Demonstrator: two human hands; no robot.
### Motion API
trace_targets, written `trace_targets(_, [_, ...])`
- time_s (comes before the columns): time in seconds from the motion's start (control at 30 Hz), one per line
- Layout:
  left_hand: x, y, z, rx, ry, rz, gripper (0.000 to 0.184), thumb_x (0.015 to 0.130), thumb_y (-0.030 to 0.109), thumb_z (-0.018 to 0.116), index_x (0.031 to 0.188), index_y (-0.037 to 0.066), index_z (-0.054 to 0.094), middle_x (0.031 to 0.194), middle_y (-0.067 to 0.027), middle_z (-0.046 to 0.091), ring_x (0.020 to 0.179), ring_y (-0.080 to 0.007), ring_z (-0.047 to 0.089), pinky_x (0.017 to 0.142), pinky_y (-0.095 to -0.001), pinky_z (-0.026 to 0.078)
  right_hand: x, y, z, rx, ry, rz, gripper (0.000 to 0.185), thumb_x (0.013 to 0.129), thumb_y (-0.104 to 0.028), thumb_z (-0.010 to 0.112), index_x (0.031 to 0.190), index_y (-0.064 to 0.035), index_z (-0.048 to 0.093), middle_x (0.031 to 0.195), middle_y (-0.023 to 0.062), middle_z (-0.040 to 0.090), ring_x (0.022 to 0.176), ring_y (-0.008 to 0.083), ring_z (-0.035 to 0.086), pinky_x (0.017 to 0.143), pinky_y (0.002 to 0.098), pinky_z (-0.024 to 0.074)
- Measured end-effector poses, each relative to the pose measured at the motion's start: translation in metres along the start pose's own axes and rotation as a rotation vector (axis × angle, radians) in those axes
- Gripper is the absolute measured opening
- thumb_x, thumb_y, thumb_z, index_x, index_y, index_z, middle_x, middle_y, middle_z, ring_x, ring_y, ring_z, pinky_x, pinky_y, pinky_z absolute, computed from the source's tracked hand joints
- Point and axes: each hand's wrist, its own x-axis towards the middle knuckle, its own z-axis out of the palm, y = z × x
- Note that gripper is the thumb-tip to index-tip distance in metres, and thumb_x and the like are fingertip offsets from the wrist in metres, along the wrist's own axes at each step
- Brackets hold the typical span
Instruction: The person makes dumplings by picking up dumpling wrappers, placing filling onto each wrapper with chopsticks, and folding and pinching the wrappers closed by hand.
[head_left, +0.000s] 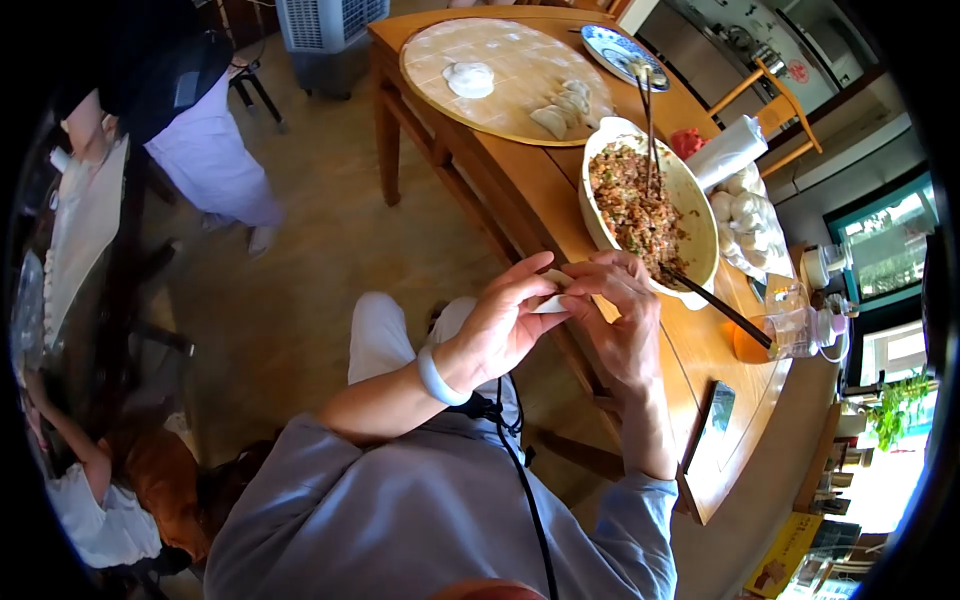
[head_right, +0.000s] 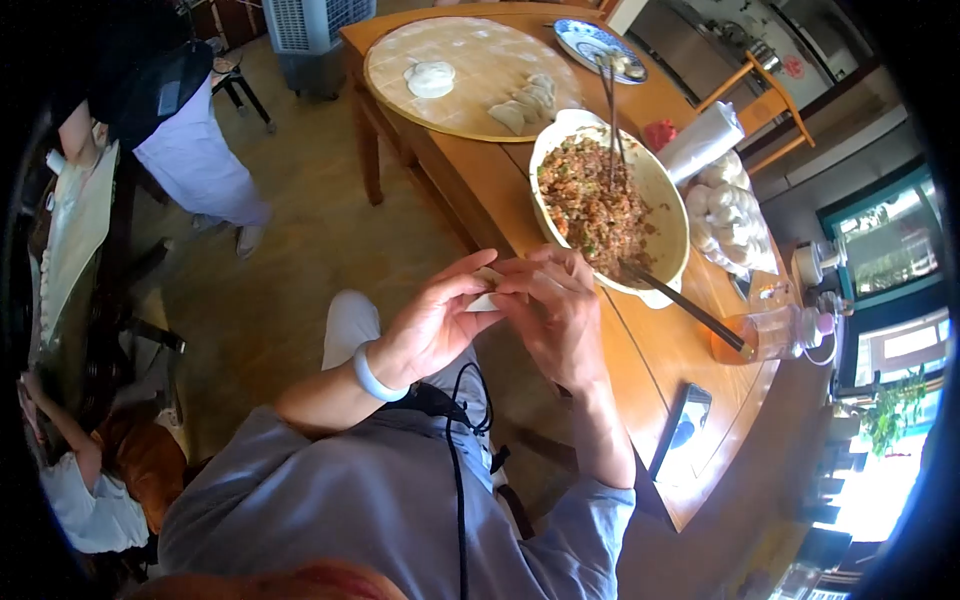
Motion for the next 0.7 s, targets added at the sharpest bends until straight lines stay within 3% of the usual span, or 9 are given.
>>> trace_targets(0.2, [0.002, 0.002, -0.006, -0.024, -0.033, -0.022, 0.039, 0.085, 0.005, 0.045, 0.124, 0.003, 0.042, 0.105, -0.011, 0.057, 0.098, -0.0198, 0.056, 0.087, -0.0357, 0.047, 0.003, 0.002, 0.001, 0.021, 0.023, -0.044, 0.015, 0.066, -0.004, 0.068, 0.081, -0.0069, 0.064, 0.086, 0.0027, 0.066, 0.088, 0.0233, 0.055, 0.079, 0.0349, 0.0413])
trace_targets(0.23, [0.0, 0.007, 0.005, -0.032, -0.058, -0.027, 0.032, 0.086, 0.003, 0.042, 0.119, 0.003, 0.042, 0.107, -0.0159, 0.056, 0.098, -0.0229, 0.057, 0.088, -0.0384, 0.048, 0.003, 0.002, 0.0, 0.054, 0.046, -0.035, 0.015, 0.066, -0.004, 0.068, 0.08, -0.0067, 0.065, 0.085, 0.0033, 0.065, 0.086, 0.0231, 0.056, 0.078, 0.0342, 0.0416])
trace_targets(0.33, [0.0, 0.012, 0.007, 0.089, -0.104, -0.098, 0.036, 0.089, 0.009, 0.042, 0.123, -0.004, 0.042, 0.112, -0.0131, 0.054, 0.103, -0.0187, 0.054, 0.093, -0.0335, 0.045, -0.001, 0.006, 0.006, 0.138, 0.118, 0.023, 0.012, 0.068, -0.003, 0.068, 0.079, -0.0052, 0.064, 0.08, 0.0056, 0.064, 0.077, 0.0221, 0.058, 0.071, 0.0313, 0.0433])
trace_targets(0.43, [0.001, 0.008, 0.003, 0.085, -0.116, -0.112, 0.035, 0.091, 0.01, 0.041, 0.121, -0.007, 0.042, 0.114, -0.0138, 0.053, 0.105, -0.0185, 0.054, 0.094, -0.0331, 0.044, -0.008, 0.012, 0.01, 0.199, 0.157, 0.085, 0.013, 0.068, 0.0, 0.068, 0.08, -0.0049, 0.064, 0.079, 0.0061, 0.064, 0.075, 0.021, 0.059, 0.072, 0.0307, 0.0437])
trace_targets(0.6, [0.002, 0.009, 0.006, 0.029, -0.124, -0.121, 0.032, 0.091, 0.006, 0.037, 0.118, -0.009, 0.045, 0.113, -0.0158, 0.053, 0.105, -0.0201, 0.053, 0.096, -0.0337, 0.043, -0.013, 0.012, 0.017, 0.337, 0.291, 0.237, 0.014, 0.067, 0.004, 0.067, 0.079, -0.0025, 0.064, 0.079, 0.0074, 0.065, 0.076, 0.0196, 0.061, 0.072, 0.0292, 0.0456])
trace_targets(0.7, [0.001, 0.01, 0.008, 0.052, -0.143, -0.132, 0.033, 0.09, 0.006, 0.037, 0.118, -0.009, 0.045, 0.114, -0.0159, 0.053, 0.107, -0.0197, 0.052, 0.098, -0.0334, 0.042, -0.012, 0.013, 0.02, 0.311, 0.298, 0.213, 0.017, 0.067, 0.005, 0.067, 0.082, -0.0022, 0.066, 0.08, 0.0086, 0.065, 0.076, 0.0192, 0.061, 0.07, 0.0286, 0.0465])
